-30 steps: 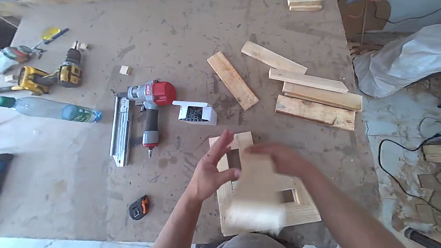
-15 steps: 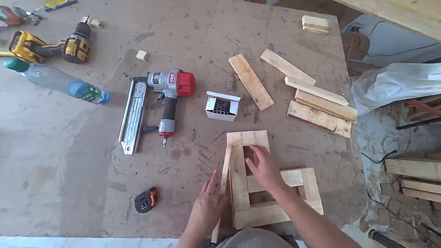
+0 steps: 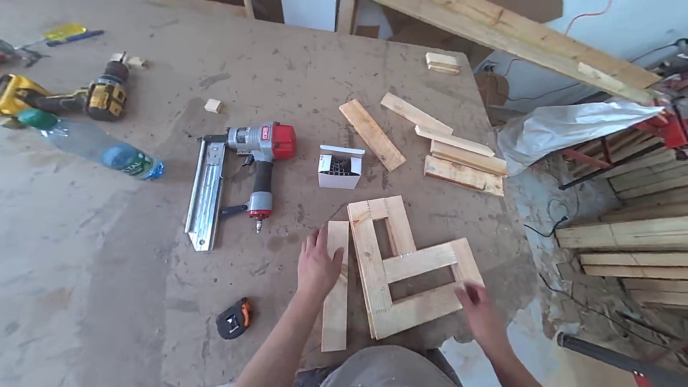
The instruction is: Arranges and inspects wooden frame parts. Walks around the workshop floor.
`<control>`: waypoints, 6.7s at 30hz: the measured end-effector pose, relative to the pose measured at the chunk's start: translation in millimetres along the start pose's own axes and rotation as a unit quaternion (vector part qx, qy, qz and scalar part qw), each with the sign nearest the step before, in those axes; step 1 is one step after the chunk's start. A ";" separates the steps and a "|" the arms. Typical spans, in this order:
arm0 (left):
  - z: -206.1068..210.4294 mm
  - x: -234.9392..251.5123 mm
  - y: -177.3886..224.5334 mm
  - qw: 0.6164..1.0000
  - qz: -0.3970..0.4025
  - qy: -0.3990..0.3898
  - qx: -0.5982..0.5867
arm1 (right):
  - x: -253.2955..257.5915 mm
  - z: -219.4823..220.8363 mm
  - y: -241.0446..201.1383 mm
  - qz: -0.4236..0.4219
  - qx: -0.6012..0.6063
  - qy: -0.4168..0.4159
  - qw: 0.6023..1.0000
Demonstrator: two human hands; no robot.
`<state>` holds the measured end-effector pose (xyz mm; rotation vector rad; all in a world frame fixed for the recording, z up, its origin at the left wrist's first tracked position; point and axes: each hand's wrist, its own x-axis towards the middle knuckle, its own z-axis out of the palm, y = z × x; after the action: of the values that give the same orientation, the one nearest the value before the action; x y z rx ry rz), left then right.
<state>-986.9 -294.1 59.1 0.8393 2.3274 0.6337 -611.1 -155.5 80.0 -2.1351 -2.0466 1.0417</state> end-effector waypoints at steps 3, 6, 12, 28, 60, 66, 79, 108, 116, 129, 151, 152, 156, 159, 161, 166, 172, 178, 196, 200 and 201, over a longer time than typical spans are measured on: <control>4.7 59.2 29.2 0.994 0.083 -0.029 0.061 | -40.5 15.3 58.9 0.167 0.113 -0.106 0.974; 19.0 111.0 55.1 0.979 0.111 -0.091 0.144 | -38.9 55.5 42.5 0.178 0.227 -0.078 0.954; 9.4 116.1 67.6 0.937 0.091 -0.195 0.274 | 11.7 43.1 17.9 0.137 0.188 0.017 0.972; 110.6 -88.7 39.2 0.972 -0.088 -0.202 0.079 | 164.2 -23.7 9.3 -0.018 0.039 0.060 0.997; 70.6 27.9 77.5 0.984 -0.060 -0.107 0.127 | 15.7 8.2 111.2 0.135 0.193 -0.144 0.961; 86.3 -52.1 60.4 0.971 -0.132 -0.129 0.155 | 28.0 -14.3 123.6 0.112 0.117 -0.121 0.979; -98.9 -160.6 153.1 0.997 0.040 -0.033 0.065 | 27.8 22.3 15.4 -0.049 0.173 -0.294 0.939; 81.0 -104.2 -11.9 0.969 -0.200 0.038 0.143 | 12.4 7.6 90.2 -0.366 -0.258 -0.033 0.894; 71.9 -80.0 -23.6 0.972 -0.196 0.025 0.128 | 61.0 -2.8 96.1 -0.401 -0.288 -0.189 0.849; 50.8 -59.7 -31.7 0.982 -0.142 0.012 0.125 | 29.3 -2.2 66.5 -0.418 -0.303 -0.259 0.817; -36.4 -42.2 -10.5 0.925 0.008 0.076 -0.373 | -5.3 143.9 -168.4 -0.187 -0.269 -0.189 0.926; -38.4 -33.8 -11.2 0.913 0.029 0.050 -0.404 | -5.0 137.2 -171.7 -0.174 -0.261 -0.180 0.932; -64.3 -7.2 14.1 0.866 0.141 -0.067 -0.476 | -8.1 77.0 -175.6 -0.195 -0.159 -0.099 0.963; -81.7 6.5 55.9 0.839 0.247 -0.104 -0.474 | -17.3 23.4 -171.8 -0.216 -0.092 -0.050 0.971; -85.4 18.2 82.1 0.795 0.324 -0.118 -0.499 | -26.9 -7.4 -162.7 -0.260 -0.037 -0.024 0.965; -80.4 25.7 131.7 0.839 0.376 -0.102 -0.379 | -77.6 -54.9 -159.2 -0.364 -0.001 0.058 0.929; -66.0 24.2 159.1 0.825 0.442 -0.093 -0.340 | -120.3 -118.3 -197.2 -0.370 -0.180 0.048 0.910; -61.5 21.1 167.0 0.847 0.424 -0.078 -0.311 | -124.8 -129.4 -216.3 -0.343 -0.265 0.038 0.900; -58.9 35.3 154.9 0.823 0.383 -0.129 -0.399 | -118.3 -103.6 -221.7 -0.365 -0.297 0.077 0.879; -56.4 36.6 156.7 0.816 0.392 -0.130 -0.404 | -119.1 -101.7 -222.0 -0.367 -0.285 0.074 0.882; -56.2 36.3 157.1 0.817 0.390 -0.127 -0.404 | -118.3 -100.4 -221.9 -0.365 -0.284 0.075 0.883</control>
<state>-982.2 -173.8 180.3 1.3026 1.1661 1.5809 -753.5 -184.9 308.4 -1.2384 -2.9259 0.1768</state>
